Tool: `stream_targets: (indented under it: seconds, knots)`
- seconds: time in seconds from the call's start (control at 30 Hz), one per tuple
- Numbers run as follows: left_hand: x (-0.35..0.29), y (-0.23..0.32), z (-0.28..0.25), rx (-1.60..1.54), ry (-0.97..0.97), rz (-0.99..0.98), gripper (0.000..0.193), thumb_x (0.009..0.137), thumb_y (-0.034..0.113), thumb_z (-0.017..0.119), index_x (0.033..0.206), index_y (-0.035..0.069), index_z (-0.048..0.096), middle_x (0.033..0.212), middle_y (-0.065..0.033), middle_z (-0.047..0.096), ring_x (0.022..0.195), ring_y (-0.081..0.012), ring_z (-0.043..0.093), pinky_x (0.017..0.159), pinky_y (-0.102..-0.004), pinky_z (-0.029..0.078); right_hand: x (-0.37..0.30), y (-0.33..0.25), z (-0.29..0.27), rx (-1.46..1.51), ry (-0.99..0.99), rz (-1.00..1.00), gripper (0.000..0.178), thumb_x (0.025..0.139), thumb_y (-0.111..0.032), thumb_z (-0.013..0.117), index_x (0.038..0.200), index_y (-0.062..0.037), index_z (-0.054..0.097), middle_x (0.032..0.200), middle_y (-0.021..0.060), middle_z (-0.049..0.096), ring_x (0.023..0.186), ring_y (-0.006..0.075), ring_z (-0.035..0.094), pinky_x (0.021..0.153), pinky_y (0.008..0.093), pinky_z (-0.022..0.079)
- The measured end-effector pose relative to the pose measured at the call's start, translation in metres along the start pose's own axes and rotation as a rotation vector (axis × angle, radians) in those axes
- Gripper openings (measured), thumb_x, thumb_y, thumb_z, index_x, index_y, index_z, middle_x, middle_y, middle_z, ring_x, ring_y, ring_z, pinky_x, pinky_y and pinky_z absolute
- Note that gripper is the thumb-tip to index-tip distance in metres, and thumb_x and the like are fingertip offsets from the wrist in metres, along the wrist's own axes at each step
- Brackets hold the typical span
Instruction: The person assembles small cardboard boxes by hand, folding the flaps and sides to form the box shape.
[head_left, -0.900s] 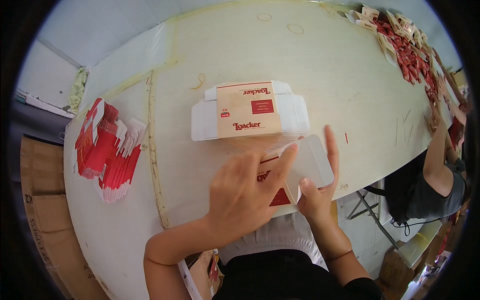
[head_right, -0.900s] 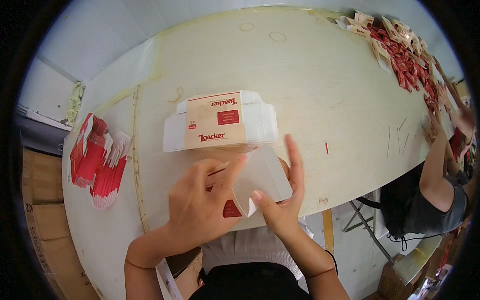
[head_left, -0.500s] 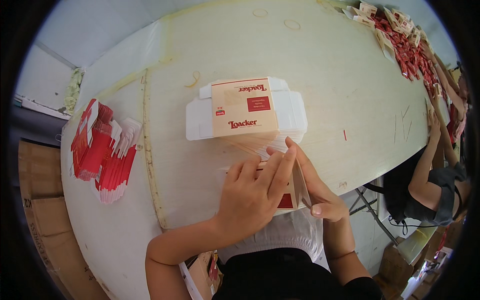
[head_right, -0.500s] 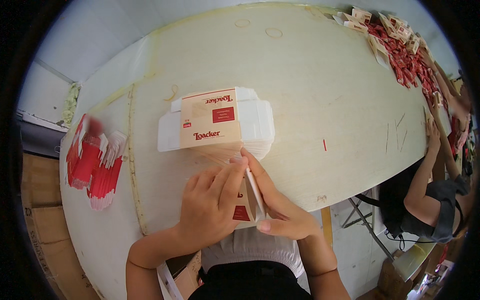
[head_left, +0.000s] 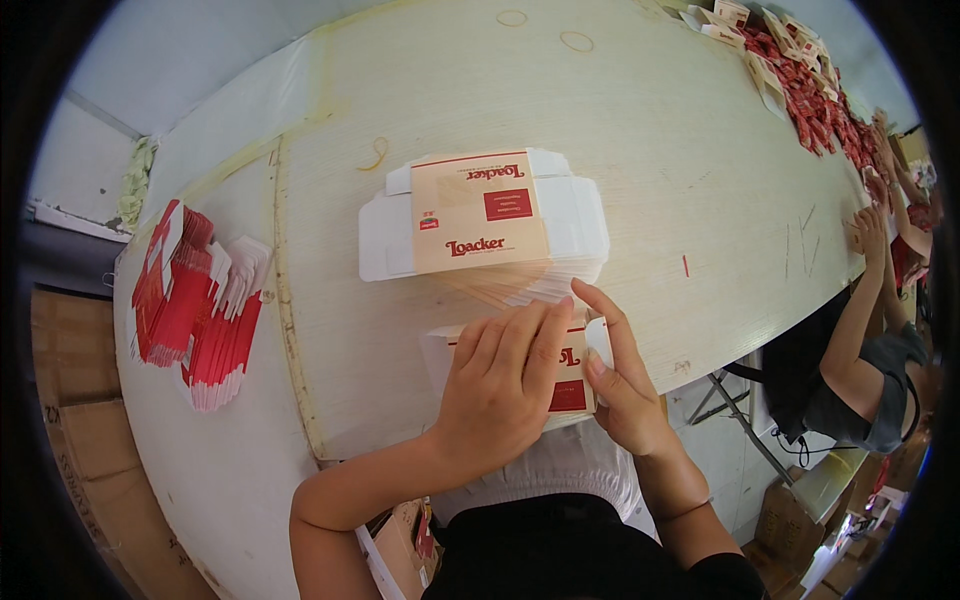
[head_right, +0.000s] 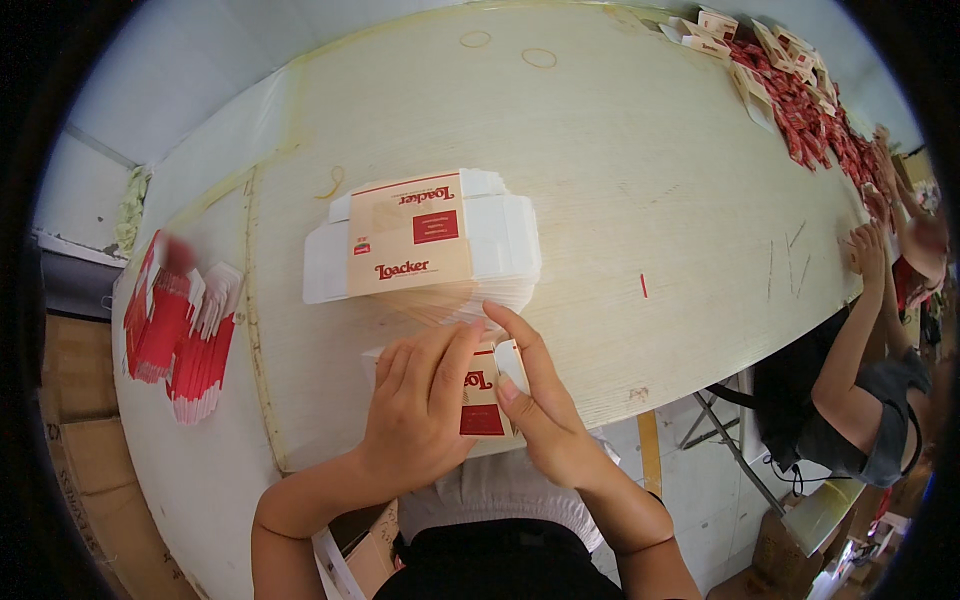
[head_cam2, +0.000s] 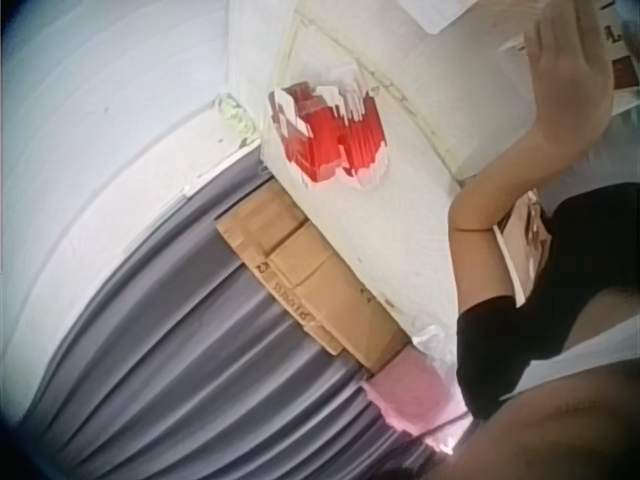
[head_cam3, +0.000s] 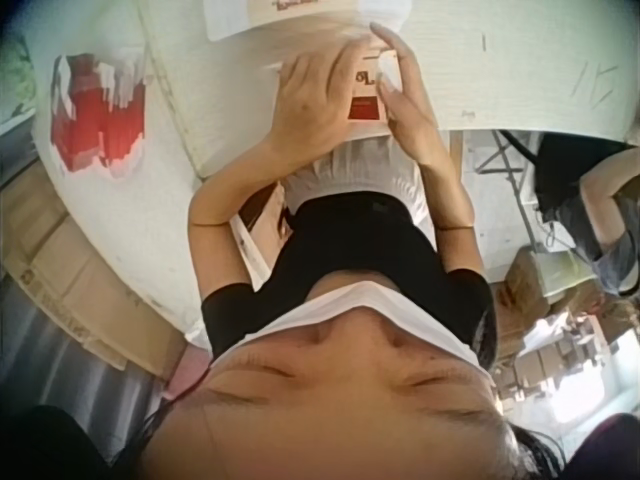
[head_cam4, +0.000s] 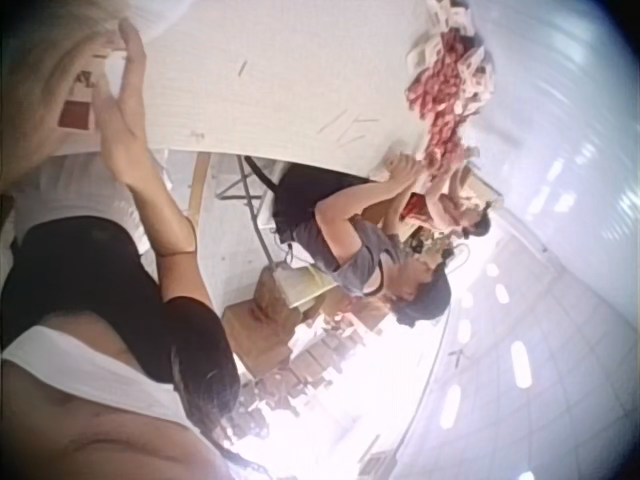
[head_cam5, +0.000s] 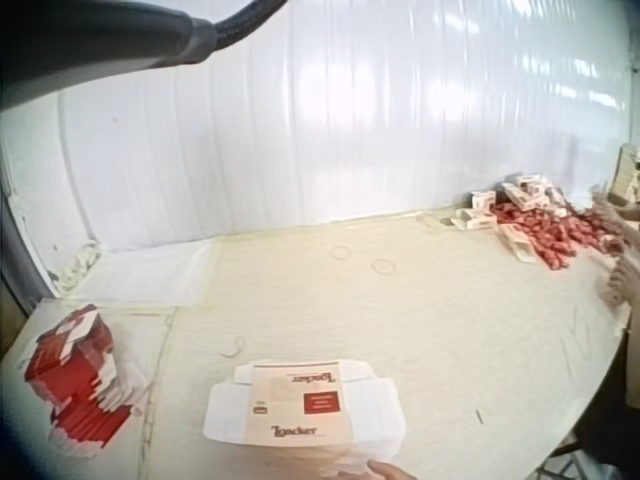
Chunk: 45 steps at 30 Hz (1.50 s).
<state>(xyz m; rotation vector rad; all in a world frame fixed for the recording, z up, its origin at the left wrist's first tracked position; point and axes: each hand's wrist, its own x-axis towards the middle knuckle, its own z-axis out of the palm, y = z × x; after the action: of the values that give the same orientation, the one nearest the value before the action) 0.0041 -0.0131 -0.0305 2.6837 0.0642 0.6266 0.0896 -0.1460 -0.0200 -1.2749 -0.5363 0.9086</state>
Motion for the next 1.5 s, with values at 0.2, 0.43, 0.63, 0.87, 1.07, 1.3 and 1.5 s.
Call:
stream_targets:
  seconds: [0.2,0.43,0.63,0.87,1.07,1.3,1.5]
  knots:
    - [0.0,0.006,0.011,0.103,0.102,0.035,0.044,0.079,0.013,0.059,0.121,-0.002,0.056,0.113,-0.0111,0.055,0.102,-0.0245,0.055,0.09,-0.0393,0.041,-0.001,0.003,0.003,-0.357,-0.005,-0.138,0.064,0.094,-0.021,0.038,0.147,0.0062,0.013,0.147,0.0277,0.027,0.134,0.0368,0.034,0.11,0.0394,0.025]
    - [0.001,0.009,0.026,0.122,0.195,0.079,0.047,0.08,0.013,0.059,0.124,-0.003,0.054,0.115,-0.0129,0.055,0.102,-0.0265,0.053,0.089,-0.0406,0.038,0.001,0.035,0.015,-0.371,0.207,-0.335,0.065,0.095,-0.024,0.036,0.144,0.0122,0.012,0.143,0.0332,0.029,0.131,0.0414,0.035,0.11,0.0419,0.026]
    - [0.006,0.003,0.021,0.109,0.066,0.068,0.059,0.073,0.024,0.068,0.125,0.001,0.055,0.114,-0.0101,0.055,0.103,-0.0257,0.052,0.087,-0.0389,0.039,0.006,0.028,-0.002,-0.408,0.083,-0.252,0.059,0.098,-0.021,0.031,0.144,0.0113,0.015,0.145,0.0292,0.03,0.134,0.0373,0.032,0.111,0.0394,0.024]
    - [0.008,-0.014,-0.001,0.027,-0.175,-0.066,0.075,0.054,0.034,0.08,0.122,0.011,0.059,0.096,-0.0068,0.059,0.081,-0.0245,0.059,0.066,-0.0376,0.048,0.005,0.014,-0.022,-0.176,0.186,-0.09,0.06,0.096,-0.013,0.036,0.148,0.0059,0.013,0.146,0.0251,0.033,0.133,0.0297,0.036,0.11,0.0346,0.025]
    - [0.002,-0.012,0.007,0.006,-0.048,-0.024,0.071,0.051,0.027,0.08,0.117,0.009,0.062,0.089,-0.0054,0.058,0.069,-0.0219,0.055,0.058,-0.0328,0.047,0.006,0.002,-0.029,-0.541,0.041,-0.059,0.069,0.09,-0.007,0.042,0.149,0.0043,0.007,0.144,0.0269,0.035,0.133,0.0334,0.036,0.11,0.0372,0.025]
    - [0.003,-0.009,-0.001,-0.053,-0.188,-0.003,0.08,0.055,0.034,0.081,0.126,0.007,0.055,0.109,-0.0105,0.053,0.09,-0.0267,0.054,0.077,-0.0387,0.047,-0.003,-0.001,-0.045,-0.494,-0.062,-0.014,0.072,0.09,-0.01,0.045,0.149,0.0028,0.005,0.148,0.0263,0.026,0.139,0.0327,0.026,0.113,0.0381,0.017]
    - [0.048,-0.029,-0.051,-0.236,-0.192,-0.074,0.093,0.061,0.041,0.084,0.137,0.007,0.043,0.139,-0.017,0.038,0.126,-0.0358,0.04,0.103,-0.0441,0.038,-0.012,-0.046,-0.168,0.141,0.38,-0.093,0.071,0.095,-0.039,0.044,0.148,-0.0015,0.015,0.147,0.0189,0.033,0.128,0.028,0.043,0.101,0.0413,0.04]
